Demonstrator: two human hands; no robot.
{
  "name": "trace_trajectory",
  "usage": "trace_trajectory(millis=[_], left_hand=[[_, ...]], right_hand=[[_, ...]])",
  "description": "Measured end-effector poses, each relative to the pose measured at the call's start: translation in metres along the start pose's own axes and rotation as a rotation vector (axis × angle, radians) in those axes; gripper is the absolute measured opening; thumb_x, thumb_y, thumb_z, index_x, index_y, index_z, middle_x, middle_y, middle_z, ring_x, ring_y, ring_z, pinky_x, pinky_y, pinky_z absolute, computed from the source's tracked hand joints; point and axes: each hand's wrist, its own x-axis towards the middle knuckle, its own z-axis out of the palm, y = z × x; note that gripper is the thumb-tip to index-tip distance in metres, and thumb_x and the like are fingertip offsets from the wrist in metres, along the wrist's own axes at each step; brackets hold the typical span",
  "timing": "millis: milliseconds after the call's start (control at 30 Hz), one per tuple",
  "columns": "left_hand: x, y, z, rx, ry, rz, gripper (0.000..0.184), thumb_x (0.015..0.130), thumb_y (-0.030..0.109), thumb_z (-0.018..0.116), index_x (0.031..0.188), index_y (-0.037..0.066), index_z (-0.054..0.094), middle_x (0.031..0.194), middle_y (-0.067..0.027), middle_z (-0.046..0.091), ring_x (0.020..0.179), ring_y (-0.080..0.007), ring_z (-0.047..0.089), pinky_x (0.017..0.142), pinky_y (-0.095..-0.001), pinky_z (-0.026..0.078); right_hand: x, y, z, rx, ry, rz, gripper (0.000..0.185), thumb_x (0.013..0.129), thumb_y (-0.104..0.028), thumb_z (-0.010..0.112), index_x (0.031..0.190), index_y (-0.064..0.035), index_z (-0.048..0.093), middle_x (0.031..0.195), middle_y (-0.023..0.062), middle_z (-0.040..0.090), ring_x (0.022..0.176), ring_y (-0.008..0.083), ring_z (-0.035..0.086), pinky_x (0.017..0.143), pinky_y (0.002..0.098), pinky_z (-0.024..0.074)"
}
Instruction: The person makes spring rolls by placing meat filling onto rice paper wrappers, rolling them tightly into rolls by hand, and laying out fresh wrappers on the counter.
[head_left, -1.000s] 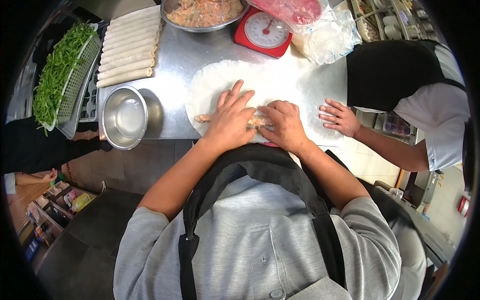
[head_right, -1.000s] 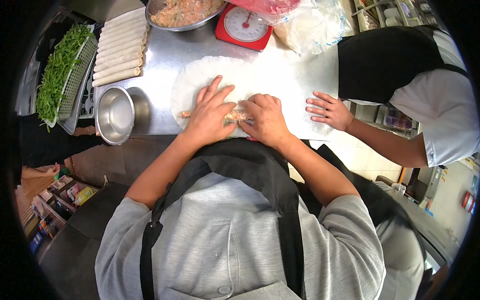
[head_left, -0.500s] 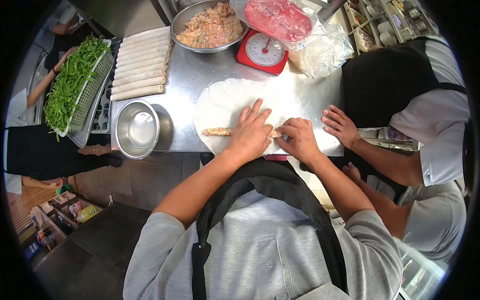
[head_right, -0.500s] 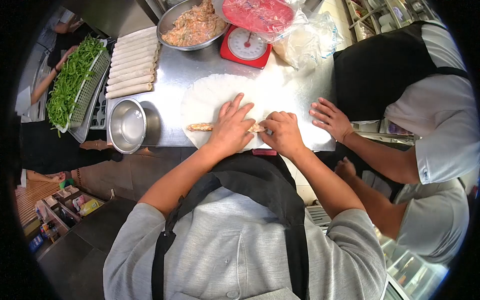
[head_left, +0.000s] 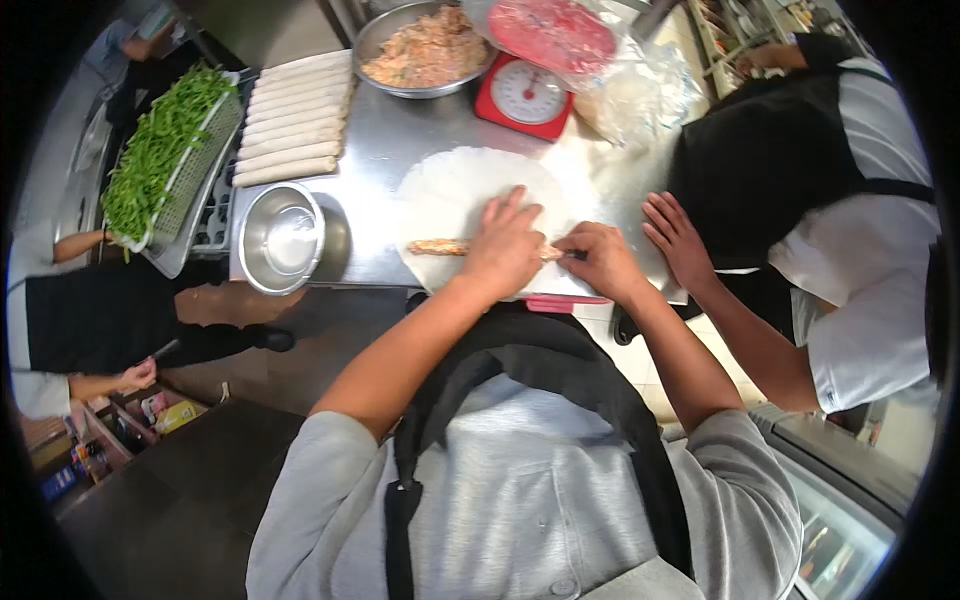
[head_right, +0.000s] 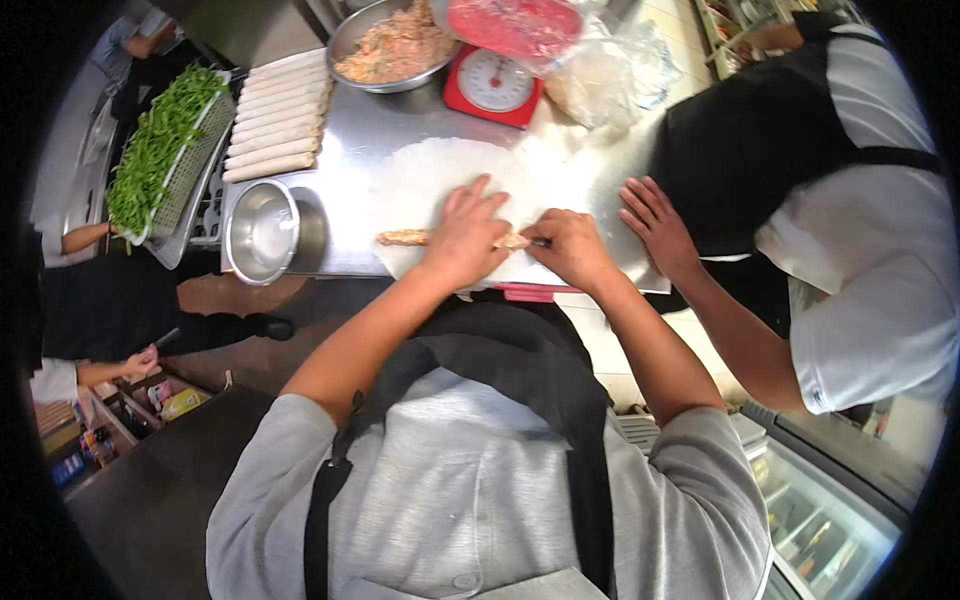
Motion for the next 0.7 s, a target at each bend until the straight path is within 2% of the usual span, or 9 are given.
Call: trace_trajectory(millis=[67, 167, 233, 300, 367, 500, 567, 633, 700], left_hand=[[-0.004, -0.003, -0.008, -0.007, 0.027, 0.005, 0.022, 0.08, 0.026, 0.079, 0.098, 0.013, 0.08, 0.142, -0.0124, 0.059, 0.148, -0.0386, 0.034, 0.12, -0.0569, 0.025], [-0.008, -0.005, -0.016, -0.023, -0.004, -0.027, 0.023, 0.079, 0.026, 0.08, 0.099, 0.013, 0.08, 0.142, -0.0122, 0.059, 0.148, -0.0379, 0.034, 0.12, -0.0567, 0.024], [-0.007, -0.007, -0.01, -0.08, 0.052, 0.06, 0.022, 0.078, 0.024, 0.081, 0.097, 0.013, 0.081, 0.141, -0.0115, 0.059, 0.148, -0.0375, 0.034, 0.12, -0.0561, 0.025], [-0.007, -0.006, -0.006, -0.07, 0.057, 0.059, 0.02, 0.078, 0.023, 0.081, 0.096, 0.013, 0.081, 0.14, -0.0111, 0.06, 0.148, -0.0375, 0.035, 0.12, -0.0558, 0.025], [-0.006, -0.004, -0.005, -0.061, 0.066, 0.058, 0.018, 0.079, 0.022, 0.08, 0.094, 0.013, 0.081, 0.139, -0.0106, 0.06, 0.148, -0.0375, 0.035, 0.12, -0.0555, 0.025], [0.0, 0.001, -0.001, -0.034, 0.062, 0.049, 0.027, 0.076, 0.023, 0.082, 0.099, 0.009, 0.079, 0.142, -0.011, 0.058, 0.149, -0.038, 0.033, 0.12, -0.0558, 0.025], [0.002, 0.002, 0.001, 0.002, 0.026, 0.07, 0.033, 0.074, 0.025, 0.083, 0.102, 0.007, 0.079, 0.144, -0.0116, 0.056, 0.15, -0.0382, 0.032, 0.12, -0.0559, 0.024], [0.0, 0.009, -0.01, -0.023, 0.021, -0.03, 0.034, 0.073, 0.024, 0.083, 0.101, 0.006, 0.078, 0.145, -0.013, 0.055, 0.15, -0.039, 0.03, 0.119, -0.0563, 0.025], [0.0, 0.007, -0.009, 0.01, 0.025, -0.03, 0.032, 0.073, 0.023, 0.083, 0.099, 0.006, 0.079, 0.145, -0.0132, 0.056, 0.15, -0.0393, 0.03, 0.119, -0.0566, 0.025]], right_hand=[[0.0, -0.007, -0.01, 0.034, -0.013, 0.01, 0.025, 0.078, -0.015, 0.078, 0.102, -0.0095, 0.08, 0.09, 0.0104, 0.072, 0.081, 0.029, 0.071, 0.078, 0.0382, 0.0556], [0.0, 0.002, -0.007, 0.1, -0.058, 0.11, 0.022, 0.079, -0.015, 0.078, 0.099, -0.0095, 0.081, 0.09, 0.0112, 0.074, 0.078, 0.0296, 0.071, 0.075, 0.0373, 0.0564], [0.003, -0.002, -0.003, 0.075, -0.029, 0.086, 0.02, 0.079, -0.015, 0.077, 0.098, -0.0093, 0.081, 0.09, 0.0112, 0.075, 0.076, 0.0301, 0.072, 0.074, 0.0374, 0.0566], [0.0, -0.002, 0.001, 0.049, -0.002, 0.064, 0.019, 0.08, -0.015, 0.076, 0.096, -0.0091, 0.081, 0.09, 0.0113, 0.075, 0.075, 0.0307, 0.072, 0.072, 0.0375, 0.0569], [-0.004, 0.004, 0.008, 0.016, 0.106, 0.069, 0.016, 0.08, -0.014, 0.075, 0.094, -0.0097, 0.081, 0.09, 0.0097, 0.075, 0.077, 0.0305, 0.071, 0.073, 0.0399, 0.0564], [-0.005, -0.007, 0.005, -0.102, 0.048, 0.131, 0.012, 0.079, -0.014, 0.074, 0.089, -0.0102, 0.08, 0.088, 0.0087, 0.074, 0.082, 0.0291, 0.071, 0.08, 0.0425, 0.0546], [-0.001, 0.002, 0.011, -0.071, 0.043, 0.112, 0.018, 0.078, -0.016, 0.075, 0.094, -0.0121, 0.078, 0.092, 0.0064, 0.072, 0.092, 0.0281, 0.068, 0.084, 0.0445, 0.0501], [-0.002, -0.006, 0.002, -0.066, 0.064, 0.058, 0.023, 0.077, -0.018, 0.076, 0.1, -0.0131, 0.077, 0.095, 0.0051, 0.07, 0.095, 0.0278, 0.067, 0.085, 0.0438, 0.0484], [-0.004, -0.009, 0.001, -0.062, 0.088, 0.014, 0.029, 0.076, -0.02, 0.076, 0.105, -0.0141, 0.076, 0.097, 0.0038, 0.069, 0.098, 0.0275, 0.065, 0.085, 0.0432, 0.0466]])
